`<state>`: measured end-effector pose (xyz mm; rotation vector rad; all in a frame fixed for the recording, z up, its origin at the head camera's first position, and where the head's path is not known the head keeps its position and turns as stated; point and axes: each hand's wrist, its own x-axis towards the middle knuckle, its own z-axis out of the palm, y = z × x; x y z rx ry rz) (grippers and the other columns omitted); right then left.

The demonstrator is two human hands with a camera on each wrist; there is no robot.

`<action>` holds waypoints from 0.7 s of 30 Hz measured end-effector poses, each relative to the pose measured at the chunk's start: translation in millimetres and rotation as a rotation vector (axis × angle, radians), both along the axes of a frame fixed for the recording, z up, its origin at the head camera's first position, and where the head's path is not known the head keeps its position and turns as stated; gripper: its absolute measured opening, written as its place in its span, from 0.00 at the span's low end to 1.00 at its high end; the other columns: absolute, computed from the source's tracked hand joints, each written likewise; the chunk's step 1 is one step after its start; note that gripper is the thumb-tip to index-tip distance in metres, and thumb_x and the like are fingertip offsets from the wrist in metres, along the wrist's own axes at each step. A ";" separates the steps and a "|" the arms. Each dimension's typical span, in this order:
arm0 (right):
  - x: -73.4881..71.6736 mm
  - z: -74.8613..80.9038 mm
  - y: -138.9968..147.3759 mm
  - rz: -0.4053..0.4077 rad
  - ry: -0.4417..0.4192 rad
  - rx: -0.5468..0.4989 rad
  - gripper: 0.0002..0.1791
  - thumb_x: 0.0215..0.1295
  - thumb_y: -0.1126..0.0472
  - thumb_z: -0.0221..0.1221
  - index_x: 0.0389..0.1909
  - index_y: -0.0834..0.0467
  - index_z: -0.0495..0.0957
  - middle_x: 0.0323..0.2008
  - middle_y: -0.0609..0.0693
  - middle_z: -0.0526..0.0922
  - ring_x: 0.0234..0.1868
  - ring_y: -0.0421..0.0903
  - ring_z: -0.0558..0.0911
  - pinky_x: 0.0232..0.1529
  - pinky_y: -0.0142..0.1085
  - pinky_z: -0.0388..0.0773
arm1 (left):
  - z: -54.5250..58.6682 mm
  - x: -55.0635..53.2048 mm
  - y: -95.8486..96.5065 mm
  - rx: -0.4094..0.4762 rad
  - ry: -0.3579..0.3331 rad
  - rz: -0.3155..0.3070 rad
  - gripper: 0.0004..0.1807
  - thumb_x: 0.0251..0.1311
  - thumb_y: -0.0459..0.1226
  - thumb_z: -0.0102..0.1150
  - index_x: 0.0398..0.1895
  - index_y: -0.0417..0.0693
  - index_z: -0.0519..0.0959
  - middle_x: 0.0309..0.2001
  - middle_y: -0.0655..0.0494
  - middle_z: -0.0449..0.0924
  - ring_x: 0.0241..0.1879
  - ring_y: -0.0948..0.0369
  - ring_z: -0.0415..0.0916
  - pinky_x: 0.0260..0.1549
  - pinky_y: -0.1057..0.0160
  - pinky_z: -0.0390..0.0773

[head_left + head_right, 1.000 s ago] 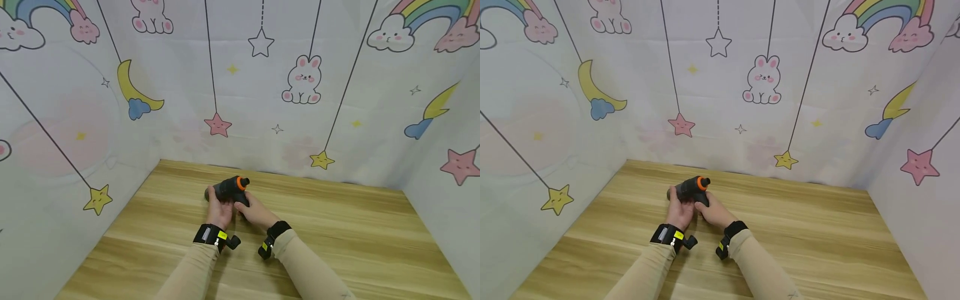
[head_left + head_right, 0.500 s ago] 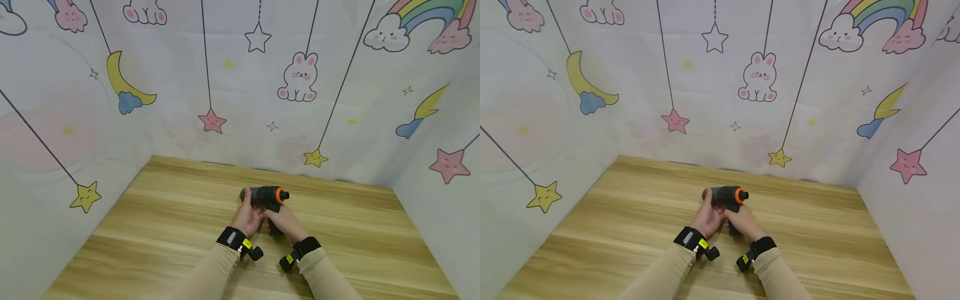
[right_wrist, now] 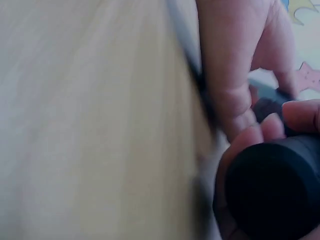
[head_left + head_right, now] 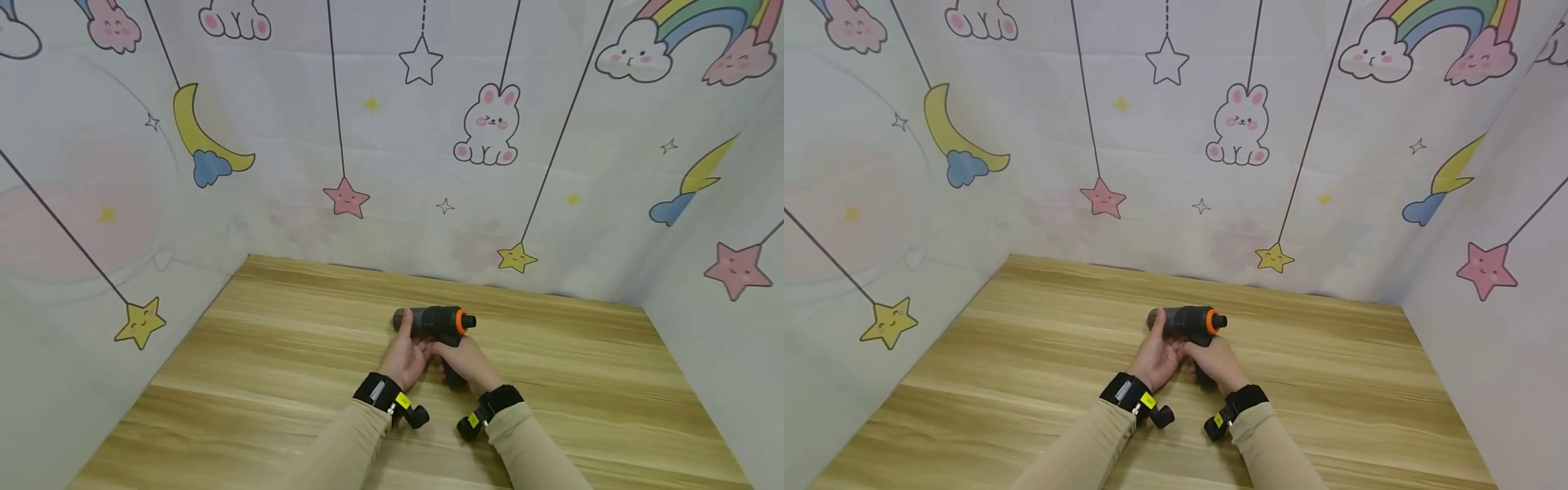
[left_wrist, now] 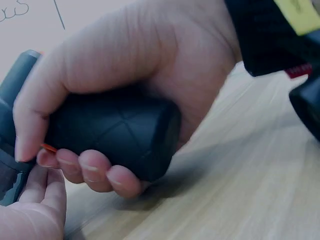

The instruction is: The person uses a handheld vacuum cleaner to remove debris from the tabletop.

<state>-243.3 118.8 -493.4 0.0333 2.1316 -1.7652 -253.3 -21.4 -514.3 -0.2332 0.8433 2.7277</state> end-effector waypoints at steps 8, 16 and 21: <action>-5.5 -8.5 11.1 0.006 -0.038 -0.134 0.13 0.61 0.57 0.62 0.38 0.63 0.74 0.23 0.52 0.72 0.19 0.45 0.72 0.22 0.37 0.75 | -0.4 -2.3 2.2 -0.018 0.040 -0.015 0.36 0.65 0.54 0.55 0.67 0.40 0.65 0.58 0.45 0.75 0.57 0.55 0.74 0.57 0.61 0.71; -7.5 -7.4 15.0 0.041 -0.081 -0.173 0.14 0.61 0.58 0.62 0.39 0.63 0.72 0.22 0.51 0.72 0.19 0.44 0.72 0.22 0.36 0.74 | 3.7 0.2 2.8 -0.044 0.042 -0.023 0.35 0.67 0.53 0.53 0.69 0.41 0.63 0.62 0.43 0.71 0.60 0.53 0.71 0.61 0.59 0.67; -8.6 -5.2 15.2 0.056 -0.084 -0.182 0.13 0.61 0.59 0.63 0.39 0.62 0.72 0.22 0.51 0.72 0.18 0.44 0.72 0.21 0.36 0.74 | 6.3 -0.5 2.9 -0.053 0.036 -0.008 0.36 0.66 0.53 0.54 0.69 0.40 0.62 0.63 0.41 0.69 0.62 0.52 0.70 0.60 0.59 0.68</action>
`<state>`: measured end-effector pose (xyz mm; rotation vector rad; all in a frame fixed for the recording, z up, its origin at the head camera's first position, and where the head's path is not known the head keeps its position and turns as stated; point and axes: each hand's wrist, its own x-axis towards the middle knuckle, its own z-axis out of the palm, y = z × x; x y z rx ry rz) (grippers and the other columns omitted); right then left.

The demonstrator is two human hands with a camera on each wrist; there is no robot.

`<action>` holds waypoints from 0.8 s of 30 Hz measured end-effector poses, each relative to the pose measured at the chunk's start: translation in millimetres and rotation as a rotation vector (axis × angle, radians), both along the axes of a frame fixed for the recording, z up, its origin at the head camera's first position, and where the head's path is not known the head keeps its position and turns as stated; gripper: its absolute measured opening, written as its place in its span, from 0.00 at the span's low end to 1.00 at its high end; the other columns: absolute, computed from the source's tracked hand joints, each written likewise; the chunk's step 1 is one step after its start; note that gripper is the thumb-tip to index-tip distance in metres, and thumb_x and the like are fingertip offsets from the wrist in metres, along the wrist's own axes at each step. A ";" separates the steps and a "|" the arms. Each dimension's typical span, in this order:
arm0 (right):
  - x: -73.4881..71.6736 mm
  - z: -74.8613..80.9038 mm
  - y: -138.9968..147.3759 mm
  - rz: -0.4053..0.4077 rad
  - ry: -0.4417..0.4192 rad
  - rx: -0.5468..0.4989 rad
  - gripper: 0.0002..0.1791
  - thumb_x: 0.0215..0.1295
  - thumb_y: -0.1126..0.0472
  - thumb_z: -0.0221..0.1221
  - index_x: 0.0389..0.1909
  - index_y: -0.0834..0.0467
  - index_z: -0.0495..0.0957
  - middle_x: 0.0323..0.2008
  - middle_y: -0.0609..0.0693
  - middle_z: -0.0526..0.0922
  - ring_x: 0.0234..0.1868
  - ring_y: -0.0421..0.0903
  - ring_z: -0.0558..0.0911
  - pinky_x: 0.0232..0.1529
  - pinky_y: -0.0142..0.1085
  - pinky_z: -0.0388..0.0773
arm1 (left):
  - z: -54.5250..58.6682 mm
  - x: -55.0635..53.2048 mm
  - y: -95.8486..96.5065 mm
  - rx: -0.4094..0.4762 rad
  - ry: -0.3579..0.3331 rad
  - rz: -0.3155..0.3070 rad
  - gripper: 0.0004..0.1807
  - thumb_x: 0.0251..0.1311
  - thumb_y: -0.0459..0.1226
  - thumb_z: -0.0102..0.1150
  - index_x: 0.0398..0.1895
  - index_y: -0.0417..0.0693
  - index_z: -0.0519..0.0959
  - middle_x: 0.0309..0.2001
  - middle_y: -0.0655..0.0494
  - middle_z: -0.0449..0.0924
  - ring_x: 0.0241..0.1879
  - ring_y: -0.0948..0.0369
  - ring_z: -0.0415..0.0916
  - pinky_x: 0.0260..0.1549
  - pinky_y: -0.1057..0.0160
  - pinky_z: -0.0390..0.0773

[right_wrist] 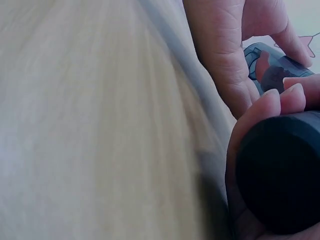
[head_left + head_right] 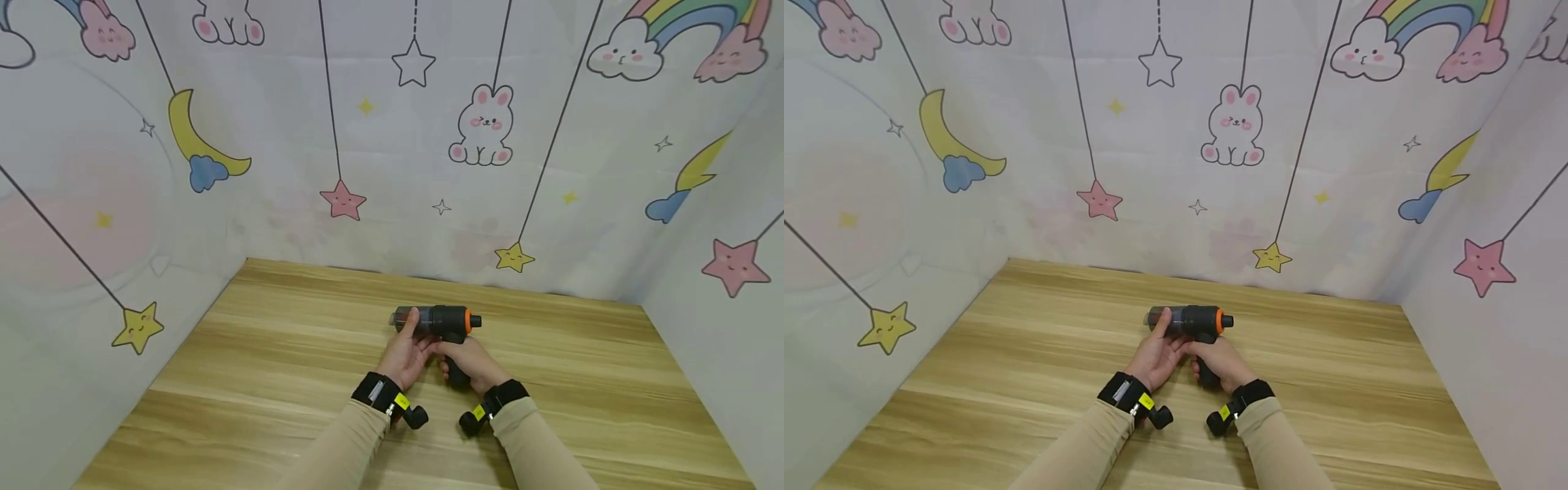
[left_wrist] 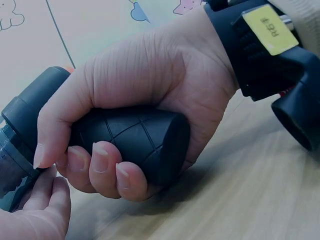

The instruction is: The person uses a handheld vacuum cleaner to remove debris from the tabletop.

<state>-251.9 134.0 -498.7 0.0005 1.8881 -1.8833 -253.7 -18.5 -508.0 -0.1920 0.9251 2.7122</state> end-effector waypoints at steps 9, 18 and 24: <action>2.3 5.2 -3.0 -0.020 0.009 -0.001 0.16 0.60 0.56 0.64 0.41 0.62 0.73 0.23 0.51 0.71 0.18 0.43 0.72 0.22 0.35 0.74 | 7.1 2.3 -2.3 -0.008 -0.011 0.019 0.40 0.61 0.56 0.58 0.68 0.40 0.63 0.59 0.43 0.74 0.57 0.55 0.74 0.56 0.61 0.72; -1.2 4.9 -5.4 -0.092 0.062 0.017 0.25 0.60 0.47 0.66 0.46 0.62 0.72 0.29 0.58 0.76 0.23 0.46 0.76 0.25 0.38 0.77 | 12.7 -0.1 -9.0 -0.027 -0.017 0.032 0.43 0.62 0.56 0.59 0.70 0.39 0.57 0.63 0.38 0.68 0.62 0.51 0.68 0.61 0.58 0.68; -0.6 3.7 -10.0 -0.162 0.189 0.102 0.30 0.61 0.43 0.64 0.50 0.63 0.70 0.36 0.64 0.80 0.29 0.52 0.81 0.29 0.40 0.79 | 14.3 -3.5 -13.8 -0.052 -0.008 0.055 0.41 0.64 0.55 0.55 0.70 0.38 0.58 0.65 0.37 0.66 0.63 0.51 0.67 0.61 0.57 0.67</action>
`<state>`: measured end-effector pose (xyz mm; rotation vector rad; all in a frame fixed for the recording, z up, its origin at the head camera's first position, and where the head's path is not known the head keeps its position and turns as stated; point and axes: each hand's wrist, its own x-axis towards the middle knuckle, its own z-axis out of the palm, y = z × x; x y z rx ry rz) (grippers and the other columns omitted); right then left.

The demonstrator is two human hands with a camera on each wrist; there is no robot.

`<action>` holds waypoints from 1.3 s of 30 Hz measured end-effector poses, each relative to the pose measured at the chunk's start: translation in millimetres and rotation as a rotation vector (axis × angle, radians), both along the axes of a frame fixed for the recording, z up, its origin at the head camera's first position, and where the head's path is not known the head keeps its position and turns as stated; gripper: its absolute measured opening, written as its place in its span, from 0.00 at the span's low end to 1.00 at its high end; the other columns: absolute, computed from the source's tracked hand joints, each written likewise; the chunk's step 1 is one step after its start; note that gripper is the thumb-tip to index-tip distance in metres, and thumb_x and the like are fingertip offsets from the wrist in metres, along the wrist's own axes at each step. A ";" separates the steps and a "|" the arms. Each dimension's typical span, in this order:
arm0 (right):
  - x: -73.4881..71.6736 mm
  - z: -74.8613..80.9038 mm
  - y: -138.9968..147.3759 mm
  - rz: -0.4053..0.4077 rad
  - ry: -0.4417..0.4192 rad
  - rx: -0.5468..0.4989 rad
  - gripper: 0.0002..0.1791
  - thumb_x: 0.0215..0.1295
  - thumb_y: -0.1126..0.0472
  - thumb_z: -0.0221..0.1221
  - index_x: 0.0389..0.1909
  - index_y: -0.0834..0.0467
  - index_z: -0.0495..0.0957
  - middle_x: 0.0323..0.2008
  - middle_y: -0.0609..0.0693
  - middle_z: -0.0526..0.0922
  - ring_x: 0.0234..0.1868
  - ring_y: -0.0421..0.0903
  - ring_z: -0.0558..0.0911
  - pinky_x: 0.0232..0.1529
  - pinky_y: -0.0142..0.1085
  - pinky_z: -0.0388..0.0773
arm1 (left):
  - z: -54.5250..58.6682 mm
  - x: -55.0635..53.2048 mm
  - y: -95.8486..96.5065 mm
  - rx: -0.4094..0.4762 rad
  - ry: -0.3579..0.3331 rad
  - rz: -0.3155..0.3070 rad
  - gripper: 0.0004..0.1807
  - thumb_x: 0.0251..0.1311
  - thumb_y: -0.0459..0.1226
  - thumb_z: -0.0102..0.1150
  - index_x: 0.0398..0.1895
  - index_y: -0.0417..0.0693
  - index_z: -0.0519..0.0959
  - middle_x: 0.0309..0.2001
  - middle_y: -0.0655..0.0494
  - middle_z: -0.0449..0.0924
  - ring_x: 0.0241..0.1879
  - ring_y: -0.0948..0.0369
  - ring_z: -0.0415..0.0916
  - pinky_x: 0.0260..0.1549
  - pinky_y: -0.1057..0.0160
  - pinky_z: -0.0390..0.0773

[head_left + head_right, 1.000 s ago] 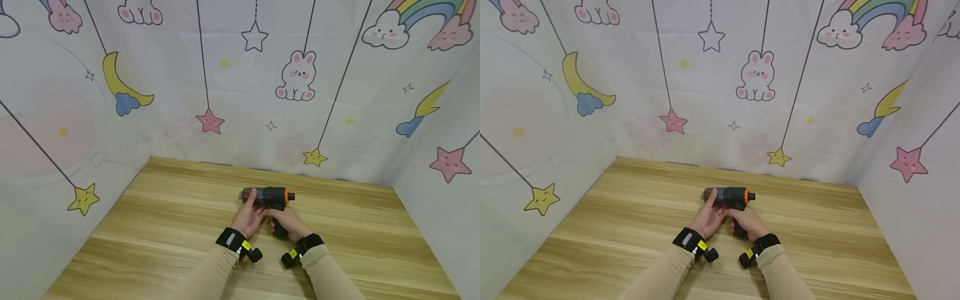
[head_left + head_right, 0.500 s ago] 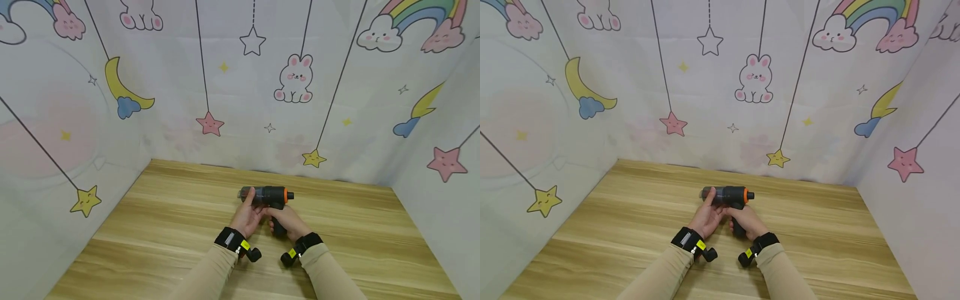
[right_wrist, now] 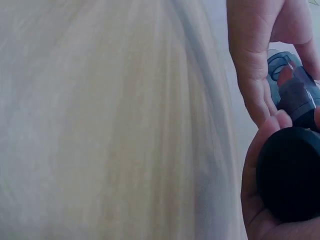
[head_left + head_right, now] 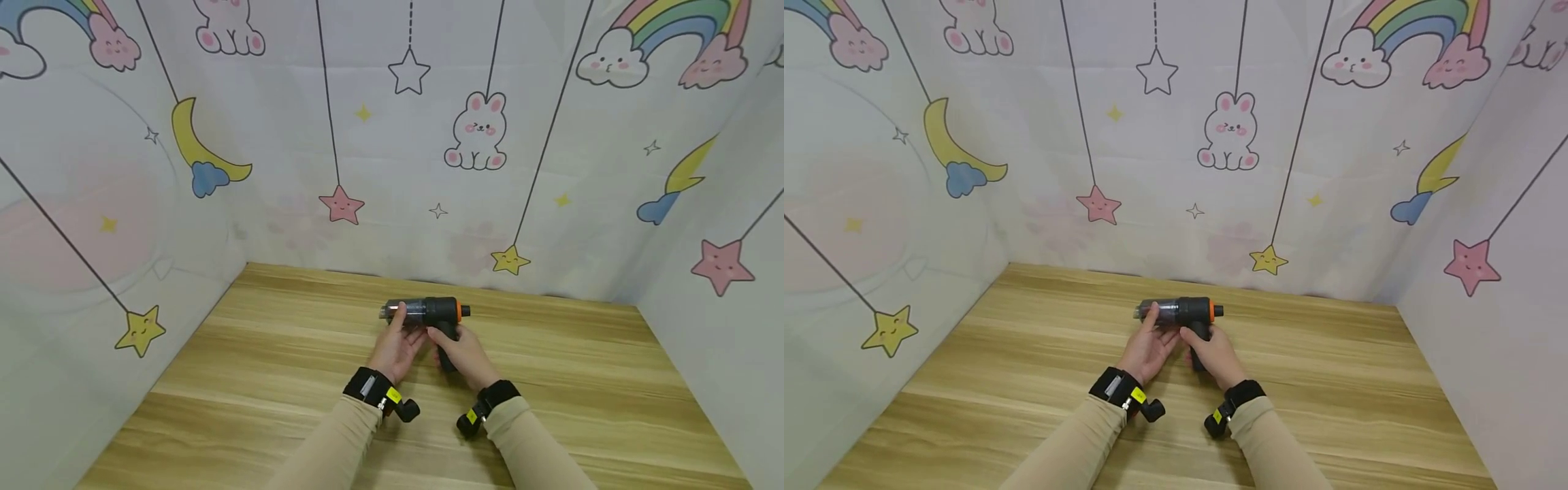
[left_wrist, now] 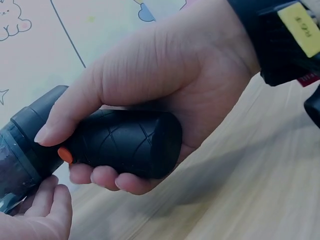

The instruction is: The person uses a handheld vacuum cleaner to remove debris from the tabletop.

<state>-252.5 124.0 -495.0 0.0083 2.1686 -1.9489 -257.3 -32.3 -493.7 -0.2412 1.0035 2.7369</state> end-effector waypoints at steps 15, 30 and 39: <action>-15.9 8.2 -21.0 -0.195 0.166 0.327 0.33 0.64 0.40 0.60 0.56 0.64 0.73 0.44 0.58 0.78 0.41 0.51 0.77 0.41 0.42 0.75 | 6.1 -16.3 -11.9 -0.048 0.005 0.245 0.30 0.69 0.42 0.56 0.67 0.35 0.61 0.59 0.37 0.67 0.59 0.48 0.69 0.57 0.56 0.72; -40.2 14.4 -16.1 -0.258 0.132 0.431 0.32 0.65 0.46 0.62 0.54 0.70 0.68 0.43 0.62 0.75 0.40 0.54 0.76 0.40 0.42 0.74 | 11.7 -39.2 -36.2 -0.996 0.146 -0.085 0.37 0.64 0.34 0.49 0.75 0.40 0.50 0.63 0.40 0.66 0.50 0.48 0.71 0.41 0.59 0.73; -37.1 9.9 -18.2 -0.236 0.166 0.490 0.23 0.64 0.53 0.62 0.49 0.69 0.73 0.41 0.60 0.79 0.38 0.53 0.77 0.42 0.44 0.74 | 3.8 -42.2 -45.9 -1.089 0.138 -0.185 0.37 0.63 0.32 0.49 0.75 0.40 0.50 0.60 0.40 0.68 0.28 0.58 0.70 0.28 0.62 0.71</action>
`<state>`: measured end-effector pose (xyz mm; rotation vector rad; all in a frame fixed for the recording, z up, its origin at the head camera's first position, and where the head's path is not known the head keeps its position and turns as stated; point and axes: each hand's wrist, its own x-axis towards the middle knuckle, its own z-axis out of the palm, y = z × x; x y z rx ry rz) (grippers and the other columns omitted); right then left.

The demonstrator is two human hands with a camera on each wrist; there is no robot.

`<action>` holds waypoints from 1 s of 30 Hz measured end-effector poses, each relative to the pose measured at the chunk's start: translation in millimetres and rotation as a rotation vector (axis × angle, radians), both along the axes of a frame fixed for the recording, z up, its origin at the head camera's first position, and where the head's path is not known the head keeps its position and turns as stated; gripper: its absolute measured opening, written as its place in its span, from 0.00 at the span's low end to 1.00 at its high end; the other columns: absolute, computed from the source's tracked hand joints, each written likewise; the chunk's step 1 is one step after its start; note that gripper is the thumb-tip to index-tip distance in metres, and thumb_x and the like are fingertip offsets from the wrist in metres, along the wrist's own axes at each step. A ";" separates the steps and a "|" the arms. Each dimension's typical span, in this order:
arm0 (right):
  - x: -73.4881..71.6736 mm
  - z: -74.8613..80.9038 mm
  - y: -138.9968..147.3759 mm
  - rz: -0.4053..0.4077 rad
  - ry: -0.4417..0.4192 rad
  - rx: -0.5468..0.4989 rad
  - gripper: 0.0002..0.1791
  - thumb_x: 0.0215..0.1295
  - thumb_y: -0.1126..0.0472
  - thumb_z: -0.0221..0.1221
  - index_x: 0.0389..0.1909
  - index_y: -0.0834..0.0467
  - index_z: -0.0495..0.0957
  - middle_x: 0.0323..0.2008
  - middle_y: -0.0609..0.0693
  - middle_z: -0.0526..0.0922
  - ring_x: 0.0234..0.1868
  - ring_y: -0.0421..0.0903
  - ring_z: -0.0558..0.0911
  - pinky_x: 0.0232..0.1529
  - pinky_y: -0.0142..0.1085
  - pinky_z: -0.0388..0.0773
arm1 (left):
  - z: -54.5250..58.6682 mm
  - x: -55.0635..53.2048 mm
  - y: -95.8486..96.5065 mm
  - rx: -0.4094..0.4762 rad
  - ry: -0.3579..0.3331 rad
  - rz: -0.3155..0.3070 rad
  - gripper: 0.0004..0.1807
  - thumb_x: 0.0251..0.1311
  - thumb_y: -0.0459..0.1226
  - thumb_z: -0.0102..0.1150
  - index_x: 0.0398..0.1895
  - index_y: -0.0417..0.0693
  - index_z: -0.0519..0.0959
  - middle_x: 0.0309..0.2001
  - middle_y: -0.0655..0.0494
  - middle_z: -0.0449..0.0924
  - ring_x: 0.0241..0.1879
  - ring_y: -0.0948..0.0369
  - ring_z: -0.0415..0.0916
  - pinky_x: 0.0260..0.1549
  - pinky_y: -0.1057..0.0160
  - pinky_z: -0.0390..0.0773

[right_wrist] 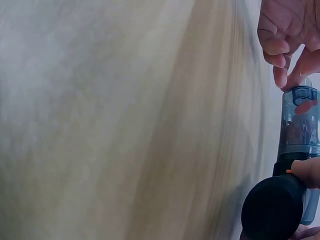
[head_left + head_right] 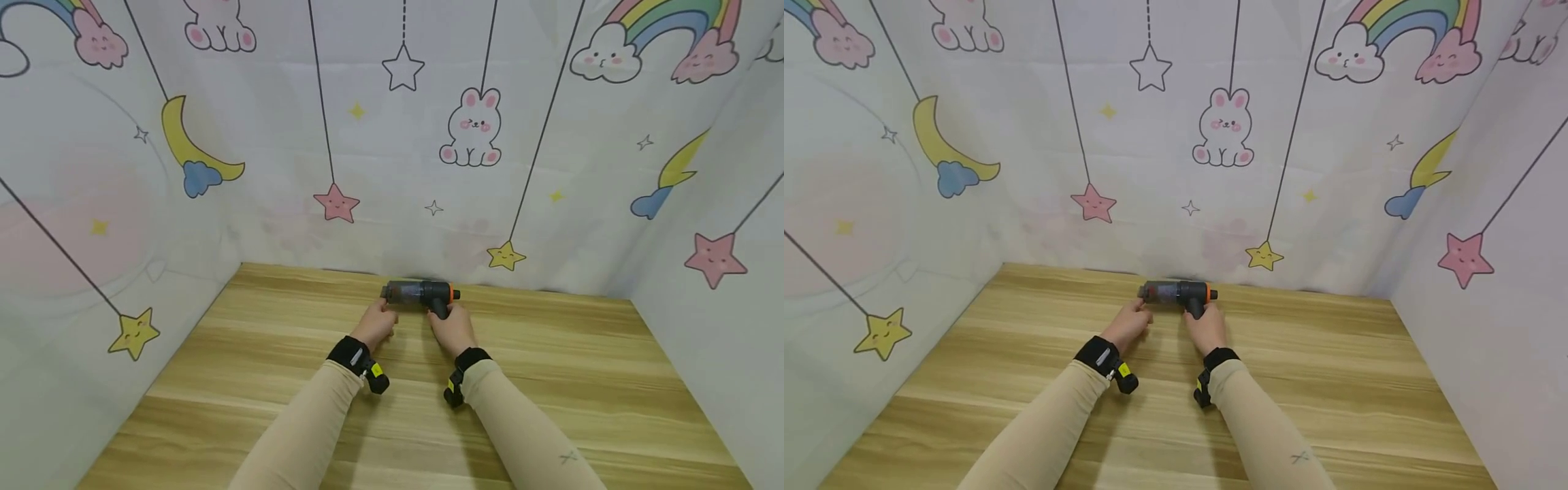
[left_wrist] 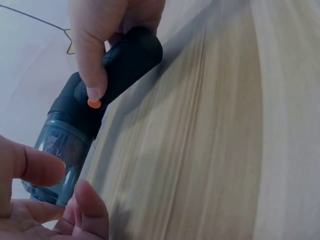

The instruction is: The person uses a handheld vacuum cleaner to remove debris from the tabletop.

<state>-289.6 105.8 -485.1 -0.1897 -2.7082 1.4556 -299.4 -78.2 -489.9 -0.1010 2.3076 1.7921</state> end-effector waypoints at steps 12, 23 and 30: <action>-0.9 -3.0 -1.0 0.007 -0.002 -0.004 0.26 0.65 0.53 0.62 0.51 0.71 0.72 0.42 0.61 0.79 0.39 0.53 0.77 0.43 0.44 0.74 | -4.5 -2.3 -1.6 0.060 -0.051 0.004 0.40 0.62 0.31 0.50 0.76 0.41 0.47 0.58 0.41 0.68 0.21 0.60 0.67 0.22 0.64 0.70; -0.2 -1.2 -0.1 0.024 0.004 0.021 0.27 0.65 0.52 0.61 0.51 0.72 0.73 0.42 0.62 0.79 0.39 0.54 0.78 0.43 0.45 0.75 | -3.4 -3.4 -0.6 0.003 -0.040 0.010 0.40 0.61 0.33 0.51 0.75 0.39 0.47 0.27 0.51 0.73 0.21 0.60 0.69 0.22 0.64 0.71; 0.0 -2.4 0.2 0.042 -0.027 0.037 0.30 0.66 0.52 0.60 0.55 0.73 0.70 0.47 0.65 0.78 0.43 0.56 0.78 0.47 0.48 0.75 | -8.3 -4.0 -1.7 -0.005 -0.037 0.011 0.38 0.61 0.34 0.51 0.74 0.37 0.50 0.19 0.54 0.69 0.20 0.60 0.69 0.22 0.65 0.71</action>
